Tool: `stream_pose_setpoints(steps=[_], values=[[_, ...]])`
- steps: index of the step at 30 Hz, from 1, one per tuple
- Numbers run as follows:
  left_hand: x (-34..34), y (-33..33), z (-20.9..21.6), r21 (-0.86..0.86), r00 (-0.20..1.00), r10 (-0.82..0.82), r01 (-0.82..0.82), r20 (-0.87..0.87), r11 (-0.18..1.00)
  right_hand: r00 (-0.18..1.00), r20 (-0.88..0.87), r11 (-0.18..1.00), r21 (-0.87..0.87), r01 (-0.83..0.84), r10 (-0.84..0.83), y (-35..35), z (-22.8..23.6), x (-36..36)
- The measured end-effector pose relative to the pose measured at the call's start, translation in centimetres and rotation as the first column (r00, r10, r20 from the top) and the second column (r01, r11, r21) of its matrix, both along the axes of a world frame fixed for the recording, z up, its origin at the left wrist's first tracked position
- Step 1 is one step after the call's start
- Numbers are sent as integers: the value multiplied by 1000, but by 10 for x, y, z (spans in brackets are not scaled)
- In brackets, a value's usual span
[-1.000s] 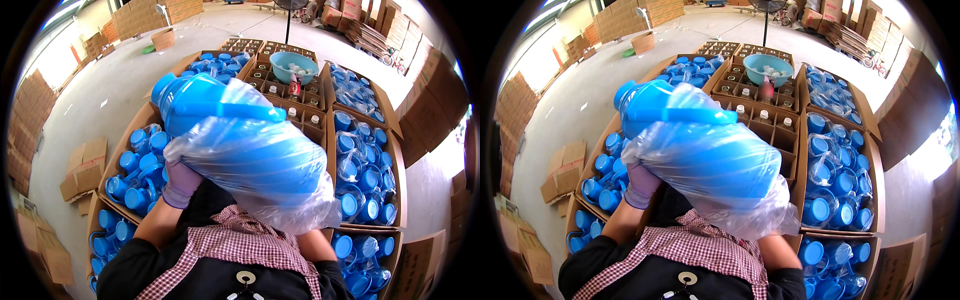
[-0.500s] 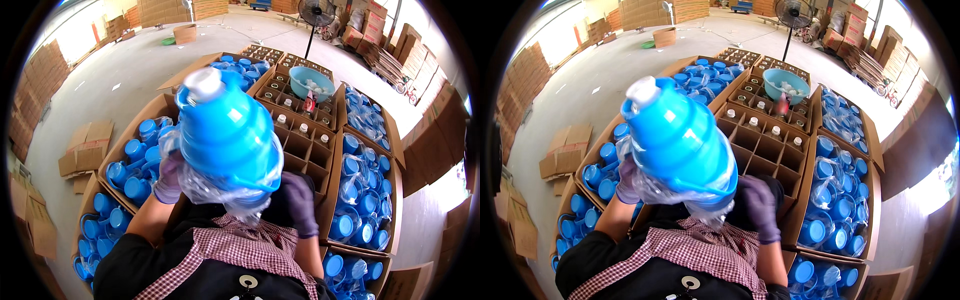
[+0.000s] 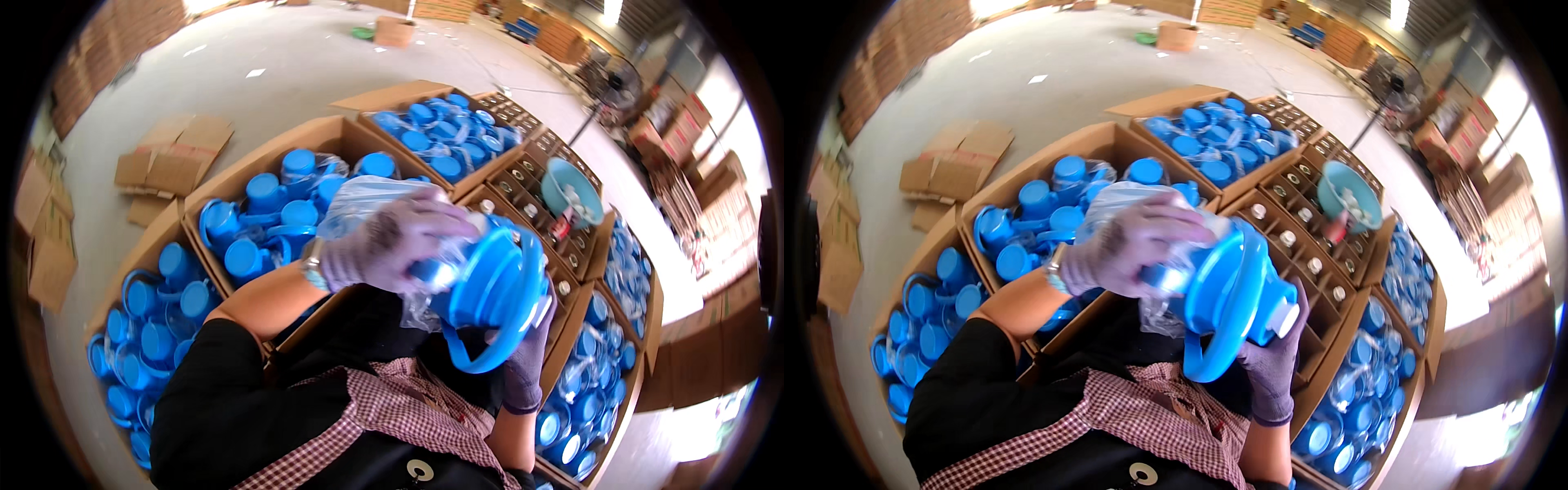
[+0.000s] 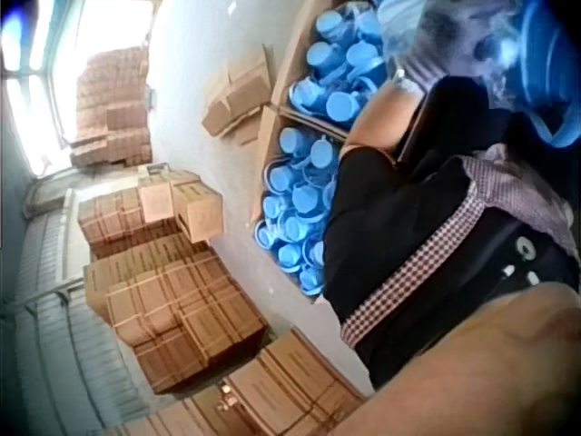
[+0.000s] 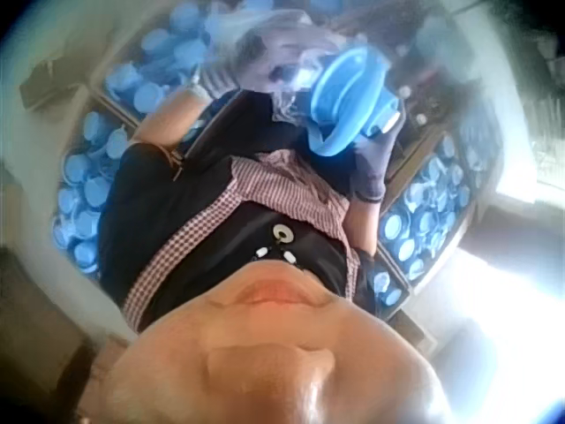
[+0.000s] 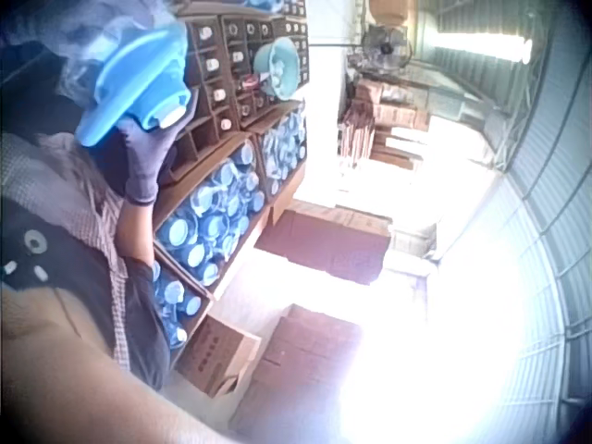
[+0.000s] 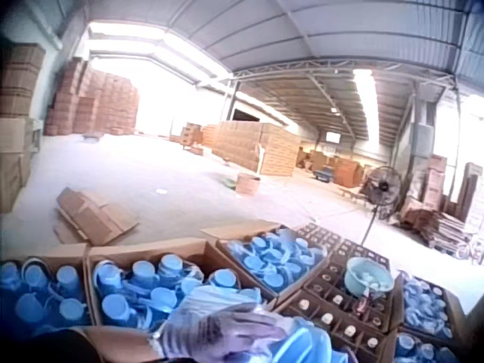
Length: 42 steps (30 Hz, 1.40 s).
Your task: The person is inserting metal flasks into blue plastic thermos housings and placing the assembled units into slots within cardboard boxes.
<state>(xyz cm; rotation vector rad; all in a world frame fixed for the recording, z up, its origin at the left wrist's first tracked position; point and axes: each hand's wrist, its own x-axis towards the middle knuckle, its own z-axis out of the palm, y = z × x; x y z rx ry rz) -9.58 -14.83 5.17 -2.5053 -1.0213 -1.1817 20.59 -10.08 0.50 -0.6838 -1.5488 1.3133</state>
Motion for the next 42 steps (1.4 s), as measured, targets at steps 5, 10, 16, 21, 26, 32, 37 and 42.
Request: stream_pose_setpoints(steps=[5,10,16,21,26,32,37,42], values=[[-55,19,-39,11,987,153,-152,-42,988,992,122,998,49,38,-44,38,-12,-56],[-152,44,-69,131,830,534,-554,163,822,985,174,906,418,-71,-3,110,12,-195],[-238,153,-187,-291,451,681,-665,577,688,923,369,378,843,-382,110,224,24,-368],[-254,196,-308,-320,139,453,-530,881,785,609,776,18,614,-789,164,220,23,-480],[-210,201,-316,-653,-68,725,-496,686,572,494,839,80,489,-869,229,262,-26,-498],[-285,221,-306,-587,-57,829,-733,556,343,778,624,423,687,-591,74,295,-52,-508],[-371,232,-330,-870,190,981,-477,39,127,844,456,566,631,-530,281,240,-61,-466],[-364,256,-314,-853,471,846,-520,-251,37,779,559,665,470,-581,285,210,-82,-321]])
